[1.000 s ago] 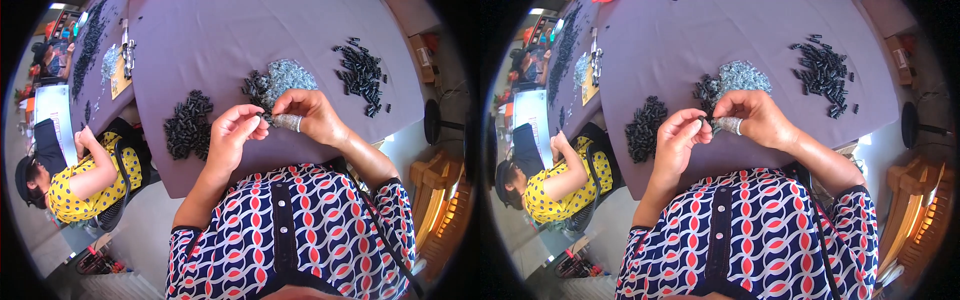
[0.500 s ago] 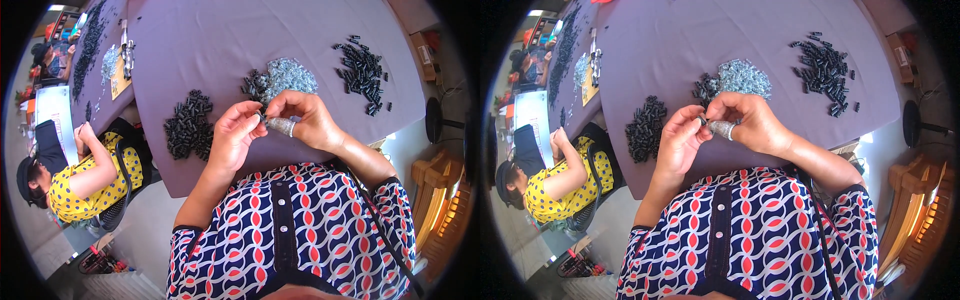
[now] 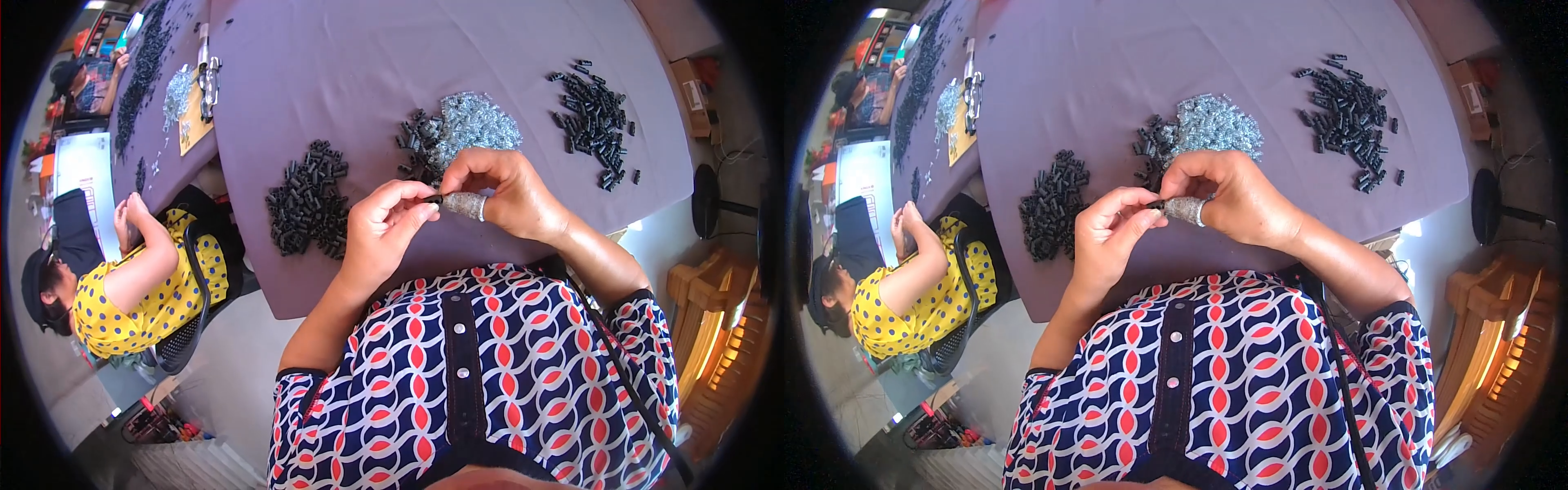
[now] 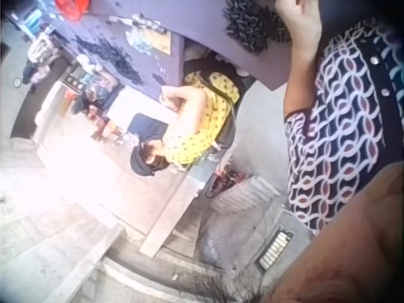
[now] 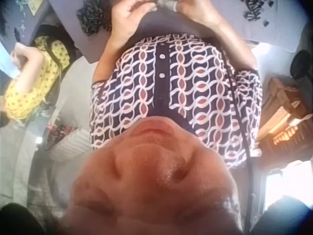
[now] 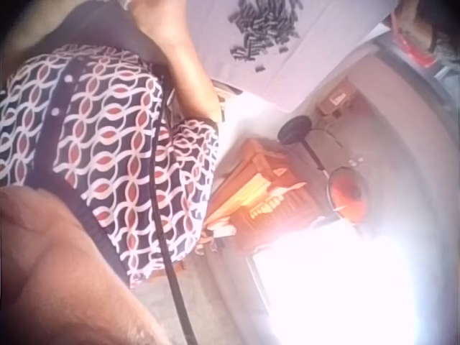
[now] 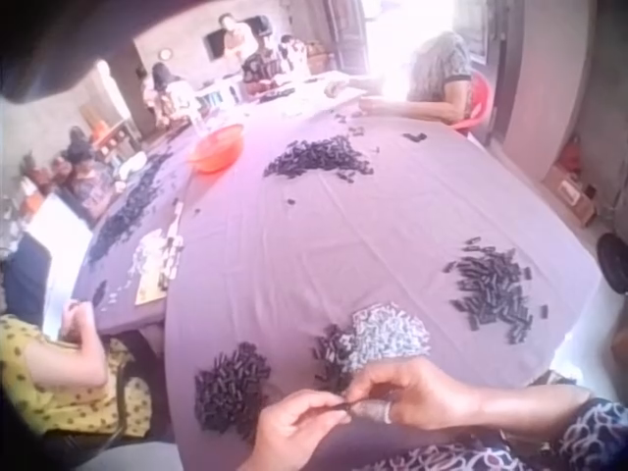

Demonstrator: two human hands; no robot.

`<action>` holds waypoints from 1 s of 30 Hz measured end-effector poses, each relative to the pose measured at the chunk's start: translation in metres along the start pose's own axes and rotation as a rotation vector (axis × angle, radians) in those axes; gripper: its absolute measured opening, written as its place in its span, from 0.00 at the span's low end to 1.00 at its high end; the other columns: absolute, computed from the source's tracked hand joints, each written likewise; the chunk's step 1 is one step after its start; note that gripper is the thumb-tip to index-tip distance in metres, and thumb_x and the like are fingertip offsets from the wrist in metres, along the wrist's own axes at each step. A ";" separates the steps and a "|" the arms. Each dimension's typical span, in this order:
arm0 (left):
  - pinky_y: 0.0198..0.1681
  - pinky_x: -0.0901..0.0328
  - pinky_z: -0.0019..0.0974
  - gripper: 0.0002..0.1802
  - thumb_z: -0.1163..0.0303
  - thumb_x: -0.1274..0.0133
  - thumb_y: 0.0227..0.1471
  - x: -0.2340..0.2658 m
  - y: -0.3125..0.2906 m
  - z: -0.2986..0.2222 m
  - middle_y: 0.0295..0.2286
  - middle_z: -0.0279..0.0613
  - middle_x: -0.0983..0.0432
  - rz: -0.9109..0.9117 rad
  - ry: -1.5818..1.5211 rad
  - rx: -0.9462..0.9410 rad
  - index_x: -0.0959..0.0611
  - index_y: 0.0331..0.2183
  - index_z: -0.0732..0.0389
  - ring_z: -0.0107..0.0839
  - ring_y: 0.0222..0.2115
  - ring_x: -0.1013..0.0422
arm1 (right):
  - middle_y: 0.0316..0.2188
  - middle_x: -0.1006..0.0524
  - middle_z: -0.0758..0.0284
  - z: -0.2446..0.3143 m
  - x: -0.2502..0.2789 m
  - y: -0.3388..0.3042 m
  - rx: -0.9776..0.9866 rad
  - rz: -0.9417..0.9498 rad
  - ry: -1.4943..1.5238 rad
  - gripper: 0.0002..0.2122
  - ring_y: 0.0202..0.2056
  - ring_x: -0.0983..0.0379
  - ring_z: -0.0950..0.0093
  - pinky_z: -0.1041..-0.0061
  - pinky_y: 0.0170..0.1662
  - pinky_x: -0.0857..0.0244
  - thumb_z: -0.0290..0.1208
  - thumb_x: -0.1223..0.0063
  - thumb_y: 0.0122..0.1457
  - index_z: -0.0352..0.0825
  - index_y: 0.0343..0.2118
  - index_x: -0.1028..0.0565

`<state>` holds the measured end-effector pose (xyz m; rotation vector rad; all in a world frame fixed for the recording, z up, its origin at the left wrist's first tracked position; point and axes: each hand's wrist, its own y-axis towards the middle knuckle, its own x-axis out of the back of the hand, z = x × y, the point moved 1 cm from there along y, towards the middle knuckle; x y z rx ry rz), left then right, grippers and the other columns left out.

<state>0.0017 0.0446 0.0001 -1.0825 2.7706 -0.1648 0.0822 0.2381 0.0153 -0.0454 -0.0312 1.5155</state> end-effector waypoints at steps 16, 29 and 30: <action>0.40 0.28 0.30 0.09 0.80 0.44 0.56 0.002 -0.001 0.003 0.33 0.40 0.20 0.113 -0.159 0.167 0.20 0.41 0.68 0.29 0.33 0.22 | 0.35 0.21 0.71 -0.008 0.014 0.001 -0.231 0.164 0.321 0.06 0.37 0.24 0.80 0.80 0.45 0.29 0.18 0.38 0.57 0.28 0.37 0.22; 0.39 0.26 0.31 0.11 0.77 0.44 0.58 0.004 -0.018 0.010 0.33 0.43 0.19 0.103 -0.465 0.330 0.20 0.43 0.69 0.30 0.32 0.21 | 0.34 0.22 0.62 0.008 -0.003 -0.012 0.254 0.159 -0.316 0.14 0.37 0.23 0.65 0.72 0.40 0.29 0.15 0.38 0.47 0.30 0.39 0.20; 0.39 0.26 0.31 0.11 0.76 0.44 0.58 0.006 -0.022 0.010 0.33 0.43 0.19 0.147 -0.499 0.376 0.20 0.43 0.70 0.30 0.32 0.21 | 0.34 0.23 0.61 0.011 -0.005 -0.014 0.251 0.177 -0.296 0.14 0.37 0.23 0.65 0.70 0.40 0.28 0.15 0.37 0.46 0.31 0.39 0.20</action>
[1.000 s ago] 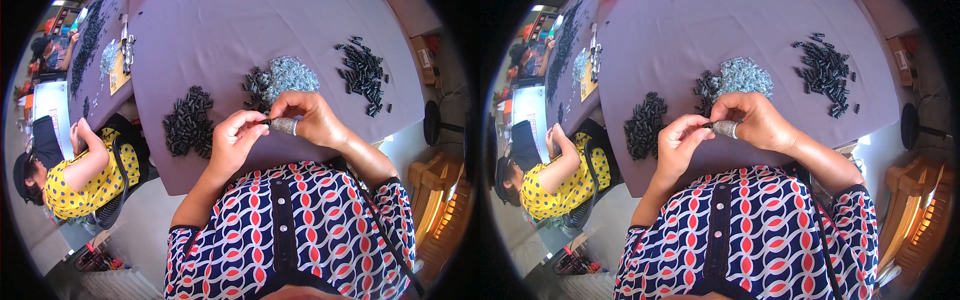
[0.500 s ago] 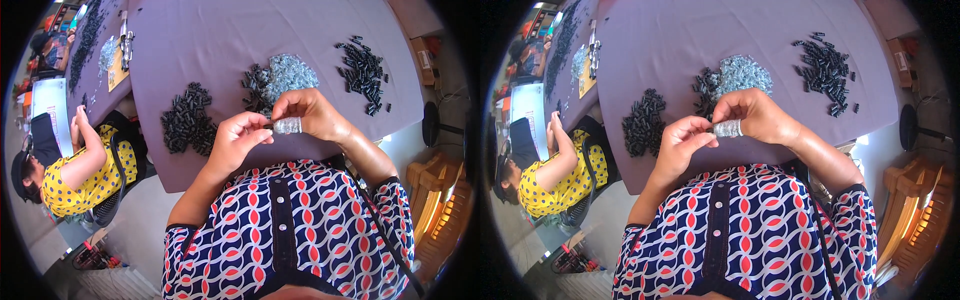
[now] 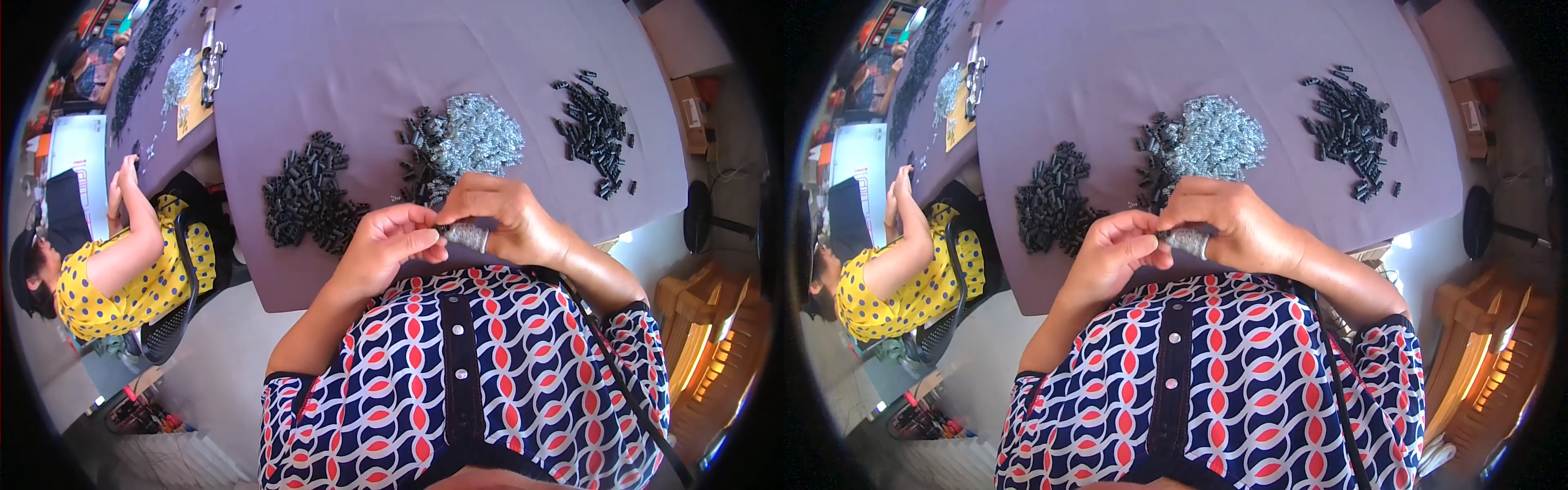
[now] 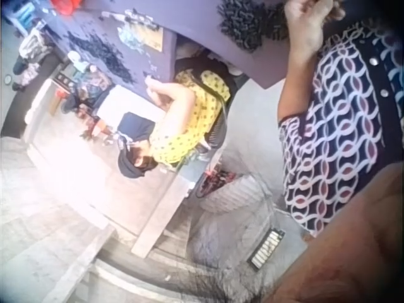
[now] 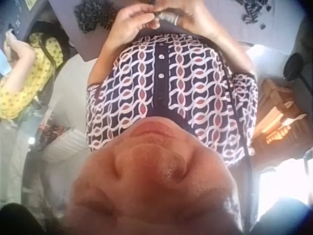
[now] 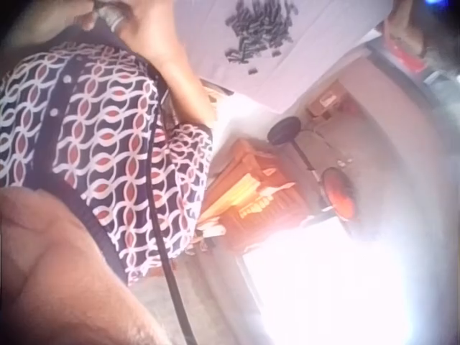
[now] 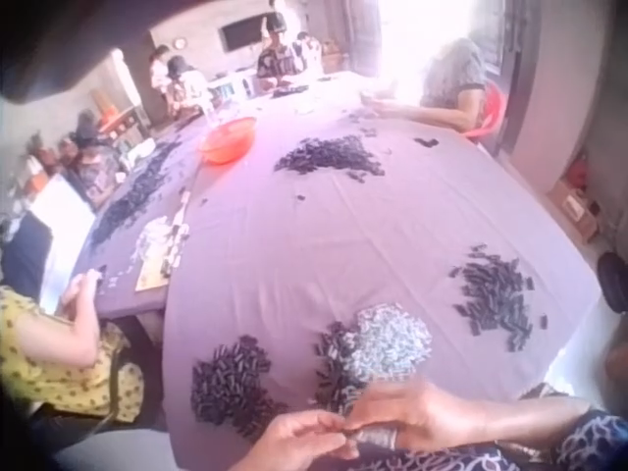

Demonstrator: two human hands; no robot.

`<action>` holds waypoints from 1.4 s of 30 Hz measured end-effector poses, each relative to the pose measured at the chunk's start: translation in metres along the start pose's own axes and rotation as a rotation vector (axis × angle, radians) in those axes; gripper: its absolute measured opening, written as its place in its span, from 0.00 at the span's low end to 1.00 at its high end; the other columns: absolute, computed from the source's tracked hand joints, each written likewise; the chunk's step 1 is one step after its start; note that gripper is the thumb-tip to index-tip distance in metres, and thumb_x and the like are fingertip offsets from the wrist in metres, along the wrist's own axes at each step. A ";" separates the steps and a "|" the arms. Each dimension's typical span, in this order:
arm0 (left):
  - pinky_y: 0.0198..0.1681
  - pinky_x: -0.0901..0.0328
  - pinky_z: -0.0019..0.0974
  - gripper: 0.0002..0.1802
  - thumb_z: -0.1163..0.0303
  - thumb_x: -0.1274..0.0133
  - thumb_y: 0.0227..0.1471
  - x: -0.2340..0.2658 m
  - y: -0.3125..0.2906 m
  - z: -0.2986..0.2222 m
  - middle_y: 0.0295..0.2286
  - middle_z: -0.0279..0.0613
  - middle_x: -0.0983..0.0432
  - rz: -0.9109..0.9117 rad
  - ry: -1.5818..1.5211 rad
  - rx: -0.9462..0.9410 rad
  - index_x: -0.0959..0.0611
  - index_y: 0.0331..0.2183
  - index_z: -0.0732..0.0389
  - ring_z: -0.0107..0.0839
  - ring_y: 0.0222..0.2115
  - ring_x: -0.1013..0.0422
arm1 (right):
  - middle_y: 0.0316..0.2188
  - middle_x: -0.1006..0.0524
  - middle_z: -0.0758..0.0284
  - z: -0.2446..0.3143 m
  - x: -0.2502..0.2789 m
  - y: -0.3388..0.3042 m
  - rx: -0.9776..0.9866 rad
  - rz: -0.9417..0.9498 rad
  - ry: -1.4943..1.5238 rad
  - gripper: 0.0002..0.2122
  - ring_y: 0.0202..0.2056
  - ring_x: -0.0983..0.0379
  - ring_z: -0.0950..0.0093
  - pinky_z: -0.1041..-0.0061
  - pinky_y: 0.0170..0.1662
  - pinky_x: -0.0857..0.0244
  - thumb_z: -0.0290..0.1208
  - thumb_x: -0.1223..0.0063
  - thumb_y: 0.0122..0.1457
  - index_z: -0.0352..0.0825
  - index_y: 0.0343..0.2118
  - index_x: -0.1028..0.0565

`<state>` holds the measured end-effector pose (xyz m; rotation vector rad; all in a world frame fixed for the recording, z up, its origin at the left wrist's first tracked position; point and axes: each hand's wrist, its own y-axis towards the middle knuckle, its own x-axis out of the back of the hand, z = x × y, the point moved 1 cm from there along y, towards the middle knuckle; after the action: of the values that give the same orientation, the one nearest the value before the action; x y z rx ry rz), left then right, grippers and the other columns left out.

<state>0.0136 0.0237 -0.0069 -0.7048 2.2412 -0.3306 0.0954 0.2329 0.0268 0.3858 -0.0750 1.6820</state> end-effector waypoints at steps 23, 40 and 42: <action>0.43 0.25 0.39 0.09 0.73 0.51 0.63 0.075 -0.053 -0.019 0.36 0.46 0.20 -0.290 -0.079 -0.473 0.23 0.44 0.63 0.35 0.35 0.22 | 0.32 0.27 0.61 -0.027 -0.056 0.087 0.180 0.206 -0.501 0.15 0.39 0.29 0.58 0.62 0.41 0.32 0.17 0.42 0.39 0.32 0.34 0.24; 0.42 0.25 0.36 0.08 0.74 0.49 0.62 0.079 -0.048 -0.025 0.35 0.44 0.20 -0.339 -0.077 -0.430 0.23 0.42 0.65 0.32 0.34 0.22 | 0.31 0.27 0.61 -0.037 -0.063 0.114 0.181 0.196 -0.567 0.11 0.36 0.27 0.58 0.61 0.39 0.31 0.20 0.43 0.45 0.33 0.34 0.24; 0.42 0.25 0.36 0.07 0.74 0.49 0.62 0.078 -0.048 -0.026 0.35 0.44 0.20 -0.338 -0.075 -0.421 0.23 0.42 0.65 0.32 0.34 0.22 | 0.31 0.28 0.60 -0.041 -0.074 0.115 0.175 0.202 -0.605 0.10 0.36 0.27 0.58 0.61 0.38 0.31 0.21 0.43 0.45 0.33 0.33 0.25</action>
<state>-0.0312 -0.0600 -0.0145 -1.3021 2.1356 0.0139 -0.0177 0.1561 -0.0137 1.0396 -0.4262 1.7209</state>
